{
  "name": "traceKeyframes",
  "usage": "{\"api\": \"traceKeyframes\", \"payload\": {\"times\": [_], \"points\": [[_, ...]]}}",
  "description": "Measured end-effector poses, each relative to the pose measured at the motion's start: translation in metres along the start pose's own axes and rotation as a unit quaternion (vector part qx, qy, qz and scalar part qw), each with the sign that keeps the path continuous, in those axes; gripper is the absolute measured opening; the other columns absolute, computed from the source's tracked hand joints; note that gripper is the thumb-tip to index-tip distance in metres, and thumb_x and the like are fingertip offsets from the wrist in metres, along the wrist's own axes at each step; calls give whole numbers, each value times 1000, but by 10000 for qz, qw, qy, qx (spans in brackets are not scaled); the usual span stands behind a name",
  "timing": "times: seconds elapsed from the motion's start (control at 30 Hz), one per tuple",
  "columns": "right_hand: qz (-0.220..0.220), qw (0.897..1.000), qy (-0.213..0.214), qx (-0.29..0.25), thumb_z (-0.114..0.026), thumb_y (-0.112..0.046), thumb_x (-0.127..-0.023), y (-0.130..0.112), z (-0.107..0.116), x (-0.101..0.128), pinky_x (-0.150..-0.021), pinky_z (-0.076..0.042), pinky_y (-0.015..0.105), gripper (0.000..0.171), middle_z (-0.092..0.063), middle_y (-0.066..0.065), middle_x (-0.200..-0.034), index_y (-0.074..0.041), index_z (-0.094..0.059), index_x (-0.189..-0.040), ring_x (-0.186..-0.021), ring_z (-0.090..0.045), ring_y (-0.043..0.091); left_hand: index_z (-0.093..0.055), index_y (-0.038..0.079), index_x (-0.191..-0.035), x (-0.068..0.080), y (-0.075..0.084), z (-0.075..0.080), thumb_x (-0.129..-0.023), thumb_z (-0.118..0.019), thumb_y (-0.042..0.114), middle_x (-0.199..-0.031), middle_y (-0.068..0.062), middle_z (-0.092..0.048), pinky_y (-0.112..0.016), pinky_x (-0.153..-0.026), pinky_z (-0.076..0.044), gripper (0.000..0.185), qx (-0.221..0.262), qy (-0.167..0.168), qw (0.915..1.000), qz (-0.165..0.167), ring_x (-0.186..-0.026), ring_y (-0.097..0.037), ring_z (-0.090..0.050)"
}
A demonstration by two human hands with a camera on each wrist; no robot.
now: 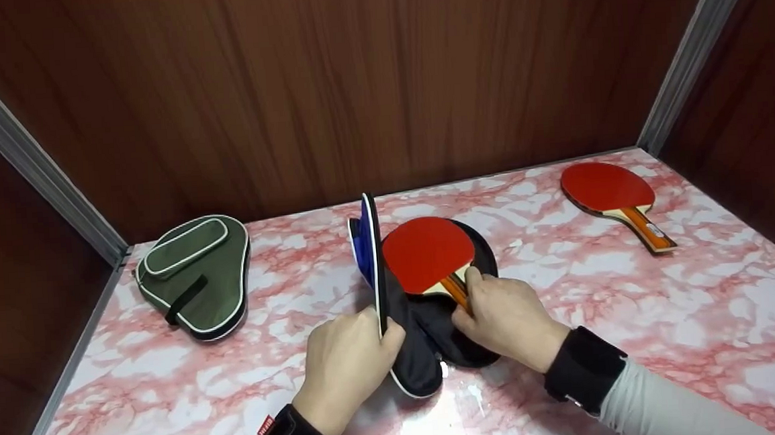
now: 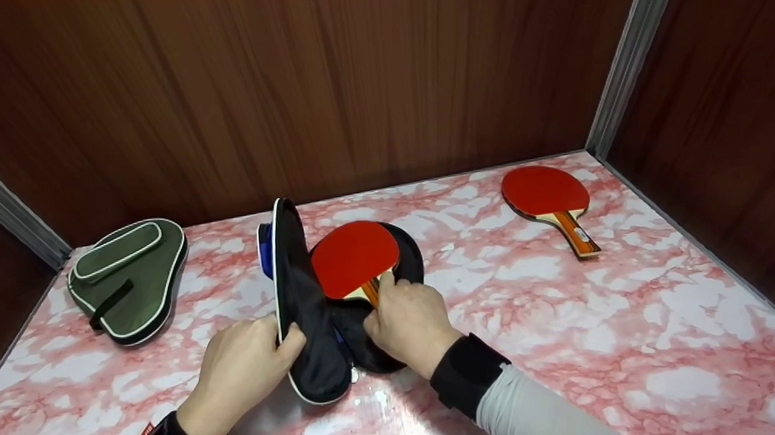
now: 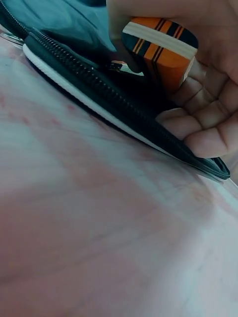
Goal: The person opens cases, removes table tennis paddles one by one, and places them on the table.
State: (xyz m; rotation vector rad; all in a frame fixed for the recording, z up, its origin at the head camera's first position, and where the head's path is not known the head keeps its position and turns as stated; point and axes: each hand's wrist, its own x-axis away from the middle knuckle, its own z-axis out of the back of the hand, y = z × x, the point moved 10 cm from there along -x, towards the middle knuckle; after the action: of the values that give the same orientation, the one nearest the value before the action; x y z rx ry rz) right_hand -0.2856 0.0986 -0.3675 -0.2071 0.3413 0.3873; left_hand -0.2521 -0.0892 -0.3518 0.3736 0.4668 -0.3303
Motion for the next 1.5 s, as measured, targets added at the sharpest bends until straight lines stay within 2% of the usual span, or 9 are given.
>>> {"api": "traceKeyframes", "payload": {"times": [0.3,0.53,0.8,0.97,1.2,1.37,1.5], "points": [[-34,9999,38,-94,-77,-17,-90,3,5,-1,-57,-56,53,29,-54,3,-64,-4,-52,-97,-55,-65,34,-55,17,-64,0,1,1,-92,-74,26,-51,4,-44,-43,-44,-37,35,-29,68,10000,-65,-48,-29,-58],[-28,9999,62,-139,-75,-17,-93,4,5,-1,-56,-55,53,28,-51,0,-60,-4,-51,-99,-53,-63,32,-55,17,-65,0,0,-1,-93,-74,27,-52,4,-45,-43,-45,-38,35,-51,-22,10000,-21,-48,-29,-59],[85,9986,496,-132,-75,-14,-94,6,12,2,-51,-53,53,29,-47,0,-58,-4,-49,-98,-49,-59,32,-54,17,-64,1,0,-1,-92,-73,26,-51,4,-43,-42,-44,-37,35,-89,5,10000,-20,-47,-30,-57],[57,9981,617,-33,-77,-15,-96,11,17,3,-52,-54,54,28,-49,0,-59,-3,-52,-99,-52,-63,36,-53,17,-64,1,1,0,-92,-72,26,-51,4,-42,-42,-44,-37,35,-76,11,10000,-29,-47,-30,-58],[128,9977,558,358,-77,-19,-101,25,27,2,-52,-55,55,27,-59,7,-69,0,-60,-109,-59,-68,37,-54,16,-64,0,1,2,-92,-73,25,-51,3,-43,-42,-43,-36,35,-93,17,10000,-20,-46,-29,-56],[318,9983,440,194,-76,-18,-104,38,31,11,-53,-54,54,28,-57,4,-72,0,-59,-117,-61,-67,34,-54,16,-64,0,1,3,-92,-73,26,-51,2,-44,-43,-43,-37,35,-92,57,9999,-13,-47,-31,-58],[300,9989,365,31,-75,-19,-105,52,35,22,-53,-53,50,28,-54,-1,-75,-3,-58,-120,-61,-62,27,-54,16,-64,0,2,5,-92,-73,26,-52,2,-45,-44,-44,-38,35,-92,124,9999,-34,-48,-32,-59]]}}
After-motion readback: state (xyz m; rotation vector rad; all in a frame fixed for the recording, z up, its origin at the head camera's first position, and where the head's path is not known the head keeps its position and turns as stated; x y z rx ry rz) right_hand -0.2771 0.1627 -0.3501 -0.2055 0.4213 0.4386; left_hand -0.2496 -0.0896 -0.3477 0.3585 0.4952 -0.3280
